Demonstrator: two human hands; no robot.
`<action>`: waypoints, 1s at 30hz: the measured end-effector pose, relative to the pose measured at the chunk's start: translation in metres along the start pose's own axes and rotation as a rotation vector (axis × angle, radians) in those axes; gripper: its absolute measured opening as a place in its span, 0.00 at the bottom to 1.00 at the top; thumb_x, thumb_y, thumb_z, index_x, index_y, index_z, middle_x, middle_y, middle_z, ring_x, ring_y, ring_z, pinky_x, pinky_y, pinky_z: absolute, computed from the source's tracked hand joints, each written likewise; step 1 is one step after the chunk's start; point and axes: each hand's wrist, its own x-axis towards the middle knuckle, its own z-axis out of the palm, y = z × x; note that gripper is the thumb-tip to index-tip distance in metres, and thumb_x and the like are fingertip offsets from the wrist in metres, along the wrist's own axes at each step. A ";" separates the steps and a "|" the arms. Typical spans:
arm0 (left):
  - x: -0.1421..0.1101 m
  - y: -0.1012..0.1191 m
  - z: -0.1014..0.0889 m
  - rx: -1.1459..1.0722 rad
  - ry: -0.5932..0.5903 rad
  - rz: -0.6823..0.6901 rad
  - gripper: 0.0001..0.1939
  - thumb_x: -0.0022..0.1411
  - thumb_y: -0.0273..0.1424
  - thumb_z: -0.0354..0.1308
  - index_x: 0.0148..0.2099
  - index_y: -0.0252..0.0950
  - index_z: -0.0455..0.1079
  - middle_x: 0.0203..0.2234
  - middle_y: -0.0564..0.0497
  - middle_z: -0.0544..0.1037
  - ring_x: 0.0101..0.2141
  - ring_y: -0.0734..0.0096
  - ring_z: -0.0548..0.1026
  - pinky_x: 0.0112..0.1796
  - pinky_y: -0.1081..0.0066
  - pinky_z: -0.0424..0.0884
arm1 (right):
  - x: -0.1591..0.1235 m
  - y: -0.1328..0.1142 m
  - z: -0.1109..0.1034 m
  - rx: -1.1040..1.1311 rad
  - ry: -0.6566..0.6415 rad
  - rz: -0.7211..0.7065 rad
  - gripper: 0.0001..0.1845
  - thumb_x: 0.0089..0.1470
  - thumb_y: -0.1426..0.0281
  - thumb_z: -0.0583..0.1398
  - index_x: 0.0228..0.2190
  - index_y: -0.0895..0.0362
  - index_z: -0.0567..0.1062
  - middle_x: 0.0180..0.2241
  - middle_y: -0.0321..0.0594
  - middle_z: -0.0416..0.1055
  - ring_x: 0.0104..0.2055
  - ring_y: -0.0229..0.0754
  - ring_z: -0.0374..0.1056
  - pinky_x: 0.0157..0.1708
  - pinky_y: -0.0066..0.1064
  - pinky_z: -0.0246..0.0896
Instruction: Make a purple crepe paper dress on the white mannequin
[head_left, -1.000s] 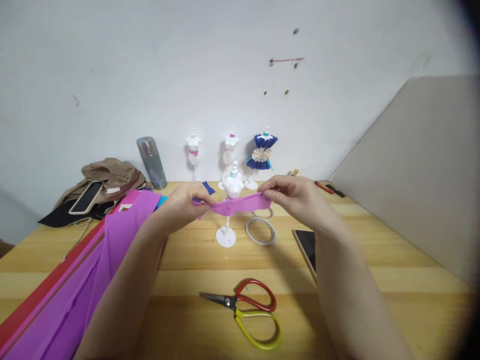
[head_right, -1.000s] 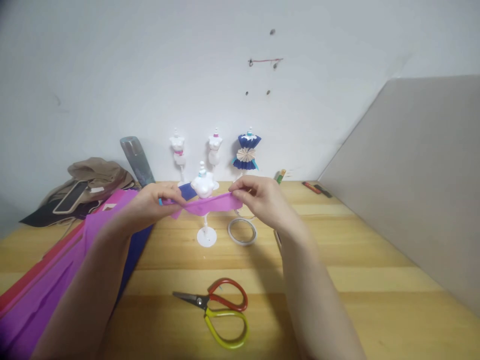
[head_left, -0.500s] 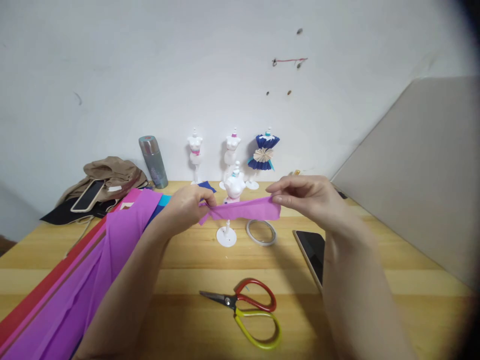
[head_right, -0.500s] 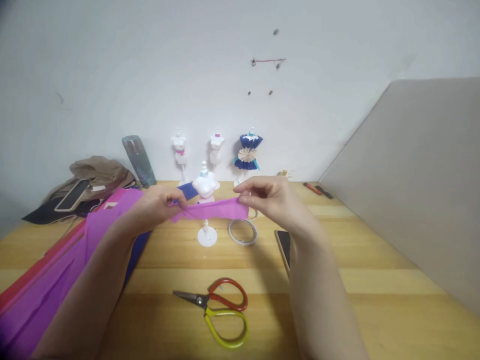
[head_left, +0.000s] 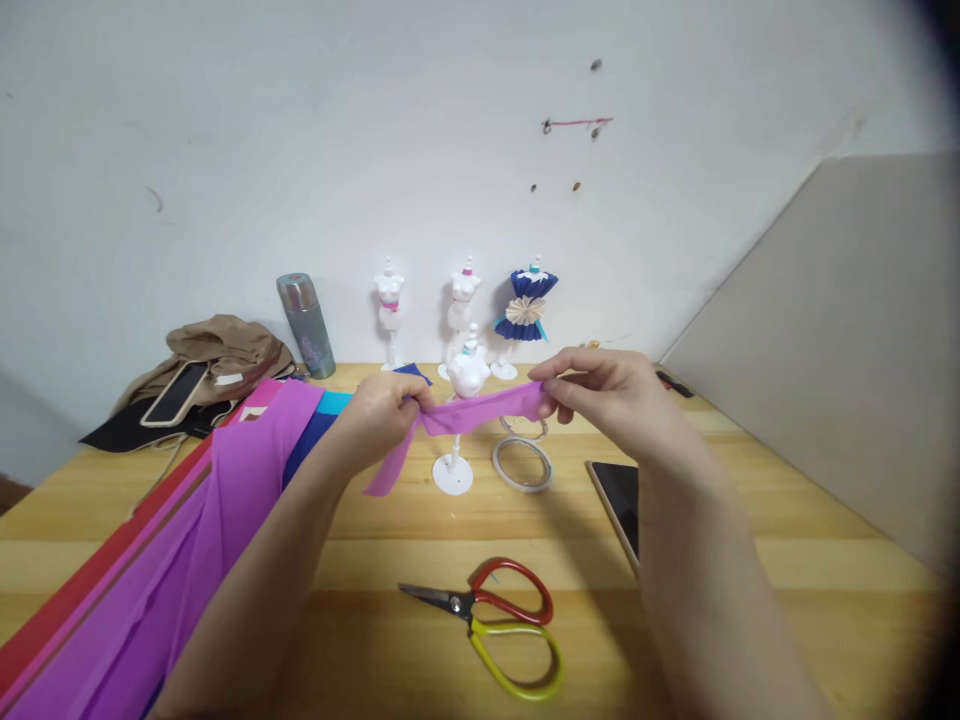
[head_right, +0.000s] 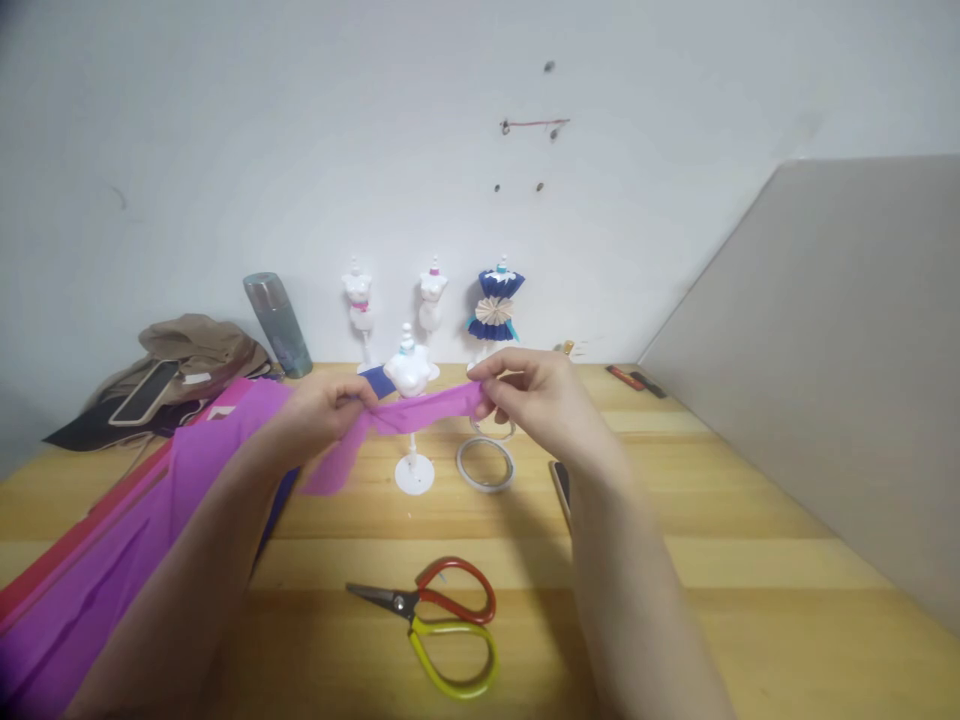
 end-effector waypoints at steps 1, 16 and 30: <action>0.000 0.002 0.000 -0.038 -0.016 -0.047 0.14 0.49 0.22 0.48 0.28 0.35 0.76 0.19 0.53 0.76 0.23 0.73 0.71 0.26 0.74 0.64 | 0.001 0.001 0.001 0.012 -0.010 -0.002 0.02 0.47 0.70 0.67 0.28 0.51 0.81 0.20 0.37 0.76 0.22 0.40 0.71 0.21 0.31 0.66; -0.006 0.019 0.001 -0.346 -0.021 -0.087 0.16 0.46 0.32 0.61 0.19 0.36 0.54 0.15 0.59 0.58 0.20 0.82 0.55 0.22 0.77 0.50 | 0.003 -0.006 0.018 0.038 -0.042 0.194 0.02 0.43 0.71 0.64 0.25 0.55 0.75 0.14 0.34 0.70 0.17 0.35 0.65 0.17 0.26 0.56; -0.011 0.027 -0.002 -0.792 -0.056 -0.114 0.11 0.42 0.25 0.63 0.24 0.35 0.62 0.28 0.51 0.78 0.25 0.78 0.71 0.25 0.78 0.65 | -0.001 -0.010 0.021 0.138 -0.262 0.057 0.04 0.45 0.69 0.65 0.28 0.55 0.77 0.21 0.35 0.73 0.24 0.37 0.68 0.26 0.31 0.64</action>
